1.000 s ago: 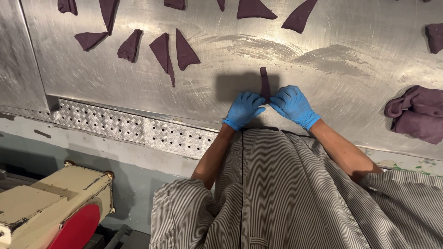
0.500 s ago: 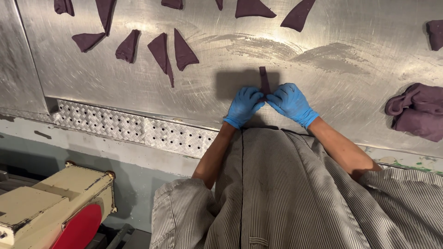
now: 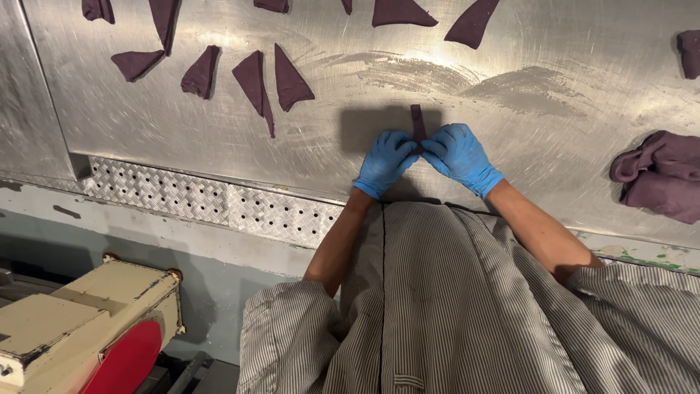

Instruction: Cutting a strip of purple dough into triangles and rolling them into small decorative shapes.

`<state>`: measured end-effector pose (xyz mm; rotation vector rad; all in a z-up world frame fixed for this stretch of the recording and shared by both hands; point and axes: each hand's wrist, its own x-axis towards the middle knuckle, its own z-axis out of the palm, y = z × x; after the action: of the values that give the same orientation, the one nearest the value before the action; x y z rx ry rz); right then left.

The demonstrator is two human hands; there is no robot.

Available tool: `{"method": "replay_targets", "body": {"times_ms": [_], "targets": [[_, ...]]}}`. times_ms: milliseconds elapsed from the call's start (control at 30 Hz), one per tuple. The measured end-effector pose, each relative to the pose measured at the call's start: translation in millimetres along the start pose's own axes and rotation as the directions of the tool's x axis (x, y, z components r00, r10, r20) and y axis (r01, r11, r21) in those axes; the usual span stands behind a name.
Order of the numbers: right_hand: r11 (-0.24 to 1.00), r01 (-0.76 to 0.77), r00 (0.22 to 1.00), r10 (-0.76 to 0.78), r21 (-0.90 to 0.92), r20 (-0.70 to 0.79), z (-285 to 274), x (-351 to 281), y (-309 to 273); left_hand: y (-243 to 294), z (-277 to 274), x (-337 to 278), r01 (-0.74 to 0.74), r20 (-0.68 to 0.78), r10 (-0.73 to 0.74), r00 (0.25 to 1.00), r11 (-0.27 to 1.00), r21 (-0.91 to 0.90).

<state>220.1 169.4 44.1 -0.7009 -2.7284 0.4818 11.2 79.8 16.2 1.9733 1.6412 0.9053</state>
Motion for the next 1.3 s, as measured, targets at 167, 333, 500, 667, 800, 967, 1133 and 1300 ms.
{"method": "replay_targets", "body": {"times_ms": [167, 333, 500, 667, 800, 967, 1133, 1300], "targets": [[0.999, -0.016, 1.0, 0.015, 0.052, 0.021, 1, 3, 4, -3, 1, 4, 0.009, 0.027, -0.01, 1.0, 0.999, 0.046], [0.999, -0.03, 0.999, 0.029, 0.03, 0.025, 0, 8, 9, -3, -1, 11, -0.002, 0.021, 0.001, 1.0, 1.0, 0.029], [0.996, -0.049, 0.999, 0.049, 0.073, -0.007, 1, 9, 12, -6, -2, 17, -0.008, 0.037, 0.005, 0.999, 0.998, 0.063], [0.994, -0.073, 0.997, 0.074, 0.081, -0.008, -1, 15, 14, -17, 9, 16, 0.015, 0.071, -0.019, 0.997, 0.998, 0.061], [0.993, -0.072, 0.997, 0.072, 0.093, 0.002, -3, 17, 16, -10, -1, 24, 0.016, 0.074, -0.023, 0.997, 0.996, 0.089], [0.995, -0.074, 0.997, 0.075, 0.061, -0.02, -4, 22, 20, -8, 14, 31, -0.112, 0.127, 0.087, 0.988, 0.973, 0.204], [0.944, -0.239, 0.967, 0.252, 0.226, -0.03, -40, 43, 1, -16, 10, 48, 0.032, 0.161, -0.037, 0.986, 0.999, 0.033], [0.641, -0.231, 0.932, 0.361, 0.732, -0.021, -36, 55, -4, -8, -4, 48, 0.387, 0.114, -0.412, 0.904, 0.677, -0.626]]}}
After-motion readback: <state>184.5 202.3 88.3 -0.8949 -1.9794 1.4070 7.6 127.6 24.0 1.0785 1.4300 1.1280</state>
